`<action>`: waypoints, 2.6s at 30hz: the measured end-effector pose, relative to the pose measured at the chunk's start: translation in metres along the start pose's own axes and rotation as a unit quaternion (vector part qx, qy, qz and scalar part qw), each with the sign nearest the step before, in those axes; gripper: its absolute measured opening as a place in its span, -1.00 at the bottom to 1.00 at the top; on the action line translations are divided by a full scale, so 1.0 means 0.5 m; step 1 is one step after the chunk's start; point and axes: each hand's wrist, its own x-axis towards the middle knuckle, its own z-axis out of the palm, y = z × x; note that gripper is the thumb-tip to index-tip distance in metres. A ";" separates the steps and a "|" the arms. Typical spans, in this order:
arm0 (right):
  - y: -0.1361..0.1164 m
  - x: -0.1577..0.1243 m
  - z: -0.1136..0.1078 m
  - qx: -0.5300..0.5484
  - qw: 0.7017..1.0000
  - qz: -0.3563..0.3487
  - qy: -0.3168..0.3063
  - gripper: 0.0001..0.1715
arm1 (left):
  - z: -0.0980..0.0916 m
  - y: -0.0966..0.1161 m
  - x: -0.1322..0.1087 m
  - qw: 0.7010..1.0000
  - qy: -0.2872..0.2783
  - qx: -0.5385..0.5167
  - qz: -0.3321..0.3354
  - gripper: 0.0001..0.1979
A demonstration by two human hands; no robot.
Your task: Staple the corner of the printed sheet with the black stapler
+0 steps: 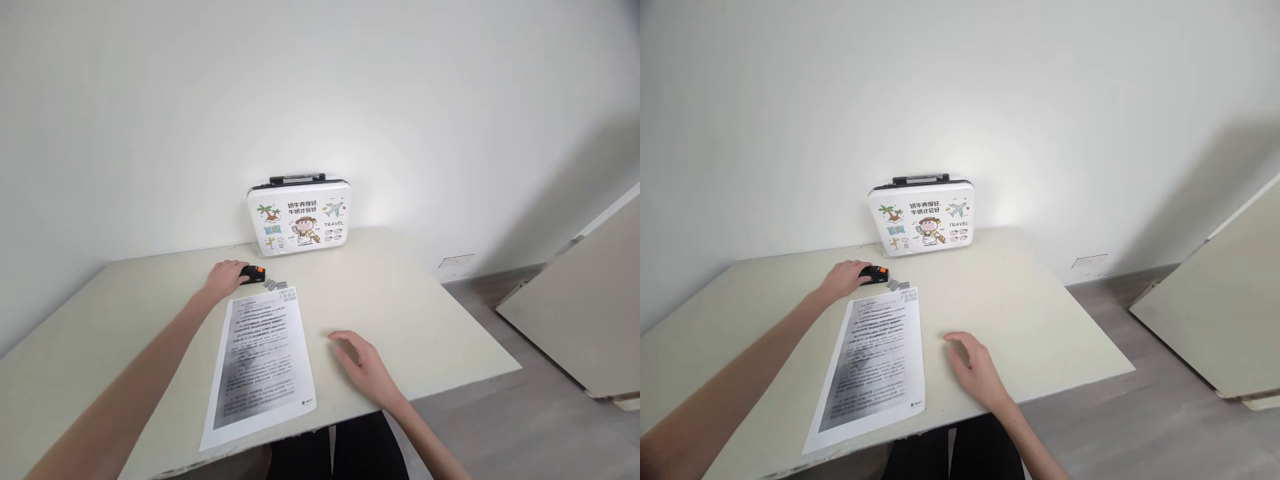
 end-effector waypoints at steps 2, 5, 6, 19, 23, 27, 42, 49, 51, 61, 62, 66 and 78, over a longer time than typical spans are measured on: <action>-0.002 0.000 -0.001 -0.002 1.000 -0.001 -0.003 -0.67 | -0.009 -0.018 0.016 1.000 -0.031 -0.001 0.003 -0.58; 0.001 -0.001 -0.001 -0.005 1.000 -0.005 -0.004 -0.68 | -0.016 -0.041 0.019 0.998 -0.065 -0.006 0.005 -0.57; 0.002 -0.001 -0.001 -0.005 1.000 -0.005 -0.004 -0.68 | -0.018 -0.047 0.016 0.997 -0.074 -0.010 0.006 -0.56; 0.004 -0.004 0.000 -0.007 1.000 0.003 -0.010 -0.70 | -0.009 -0.055 -0.035 0.996 -0.066 -0.052 0.032 -0.36; 0.002 -0.005 0.000 -0.016 1.000 0.001 -0.008 -0.69 | 0.026 -0.048 -0.086 0.991 0.063 -0.116 0.010 -0.17; 0.007 -0.007 0.002 -0.029 1.000 -0.004 -0.009 -0.68 | 0.085 -0.046 -0.170 0.960 0.201 -0.187 -0.044 -0.26; 0.012 -0.008 0.010 -0.076 0.997 -0.020 -0.022 -0.64 | 0.161 -0.035 -0.318 0.962 0.096 -0.201 -0.156 -0.19; -0.009 -0.009 0.033 -0.230 0.952 -0.152 -0.132 -0.29 | 0.173 -0.034 -0.323 0.973 0.101 -0.165 -0.123 -0.14; -0.016 -0.010 0.040 -0.253 0.941 -0.168 -0.151 -0.24 | 0.172 -0.036 -0.324 0.973 0.100 -0.167 -0.124 -0.14; -0.025 -0.012 0.057 -0.264 0.939 -0.182 -0.126 -0.33 | 0.174 -0.048 -0.324 0.975 0.120 -0.169 -0.079 -0.29; -0.023 -0.012 0.057 -0.266 0.938 -0.183 -0.126 -0.33 | 0.174 -0.049 -0.324 0.975 0.120 -0.170 -0.078 -0.30; -0.017 -0.010 0.056 -0.263 0.939 -0.186 -0.119 -0.29 | 0.167 -0.044 -0.321 0.973 0.122 -0.178 -0.084 -0.33; -0.010 -0.007 0.060 -0.253 0.946 -0.181 -0.094 -0.37 | 0.145 -0.030 -0.319 0.957 0.167 -0.208 -0.112 -0.37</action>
